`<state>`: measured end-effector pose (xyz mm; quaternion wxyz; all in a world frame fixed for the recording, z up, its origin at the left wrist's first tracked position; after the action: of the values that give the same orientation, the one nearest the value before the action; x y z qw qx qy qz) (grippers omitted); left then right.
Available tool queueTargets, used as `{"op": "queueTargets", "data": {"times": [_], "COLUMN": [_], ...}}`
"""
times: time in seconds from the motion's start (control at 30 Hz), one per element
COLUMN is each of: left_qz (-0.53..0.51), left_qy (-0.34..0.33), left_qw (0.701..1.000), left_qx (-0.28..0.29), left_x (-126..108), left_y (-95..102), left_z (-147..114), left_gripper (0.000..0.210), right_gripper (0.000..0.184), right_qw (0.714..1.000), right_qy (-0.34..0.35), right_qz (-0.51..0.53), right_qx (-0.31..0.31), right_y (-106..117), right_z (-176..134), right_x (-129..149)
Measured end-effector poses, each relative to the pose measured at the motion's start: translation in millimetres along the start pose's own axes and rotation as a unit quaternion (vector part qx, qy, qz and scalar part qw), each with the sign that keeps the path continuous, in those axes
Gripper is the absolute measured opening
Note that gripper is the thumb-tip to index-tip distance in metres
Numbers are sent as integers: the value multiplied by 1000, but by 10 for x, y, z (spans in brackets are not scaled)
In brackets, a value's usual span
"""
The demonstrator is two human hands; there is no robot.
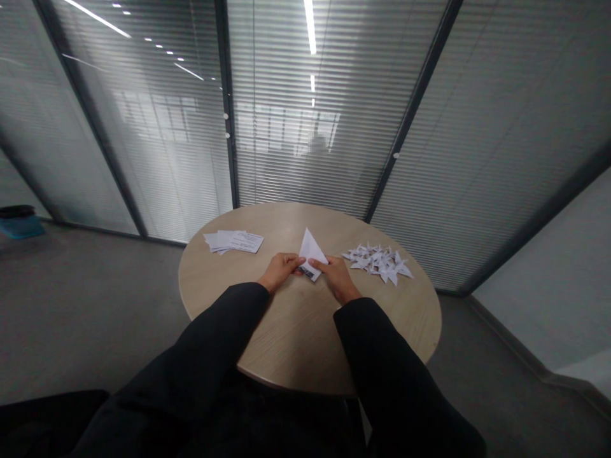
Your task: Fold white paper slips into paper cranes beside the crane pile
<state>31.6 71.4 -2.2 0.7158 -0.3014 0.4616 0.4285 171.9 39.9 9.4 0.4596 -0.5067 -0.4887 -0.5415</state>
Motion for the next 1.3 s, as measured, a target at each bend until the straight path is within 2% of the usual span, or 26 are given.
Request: {"op": "queueTargets", "data": {"times": [0.2, 0.3, 0.5, 0.67, 0.73, 0.87, 1.07, 1.3], "left_qz": [83, 69, 22, 96, 132, 147, 147, 107], "left_qy": [-29, -29, -33, -46, -45, -21, 7, 22], "left_qw": [996, 997, 998, 991, 987, 988, 987, 991], "left_qx": [-11, -10, -47, -76, -82, -30, 61, 80], "left_x": [3, 0, -80, -84, -65, -15, -10, -12], "left_y": [59, 52, 65, 177, 222, 158, -16, -88], "left_z": [19, 18, -13, -1, 8, 2, -50, -73], "left_gripper": [48, 45, 45, 46, 46, 43, 43, 43], "right_gripper": [41, 40, 40, 43, 45, 42, 39, 35], "right_qw": [1000, 999, 998, 997, 998, 999, 1000, 997], "right_qy": [10, 12, -4, -19, -8, 35, 10, 38], "right_qz": [-20, -41, -47, -57, -43, -15, 1, -29], "right_qx": [0, 2, 29, 51, 40, -8, 10, -68], "right_y": [-11, -6, -59, -105, -79, -1, -36, 98], "right_z": [36, 54, 24, 11, 25, 30, 26, 55], "right_x": [-21, -26, -28, -45, -31, 43, 6, 3]}}
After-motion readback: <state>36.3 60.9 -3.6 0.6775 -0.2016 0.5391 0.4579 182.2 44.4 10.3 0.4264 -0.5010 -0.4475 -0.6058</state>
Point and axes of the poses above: each hand's wrist, its own z-axis towards the middle knuckle, its own y-axis out of the back of the hand, x = y × z, the point moved 7 cm from there along z, towards the middle knuckle, and after that the axes turned 12 degrees about -y, right-handed, at the moved point
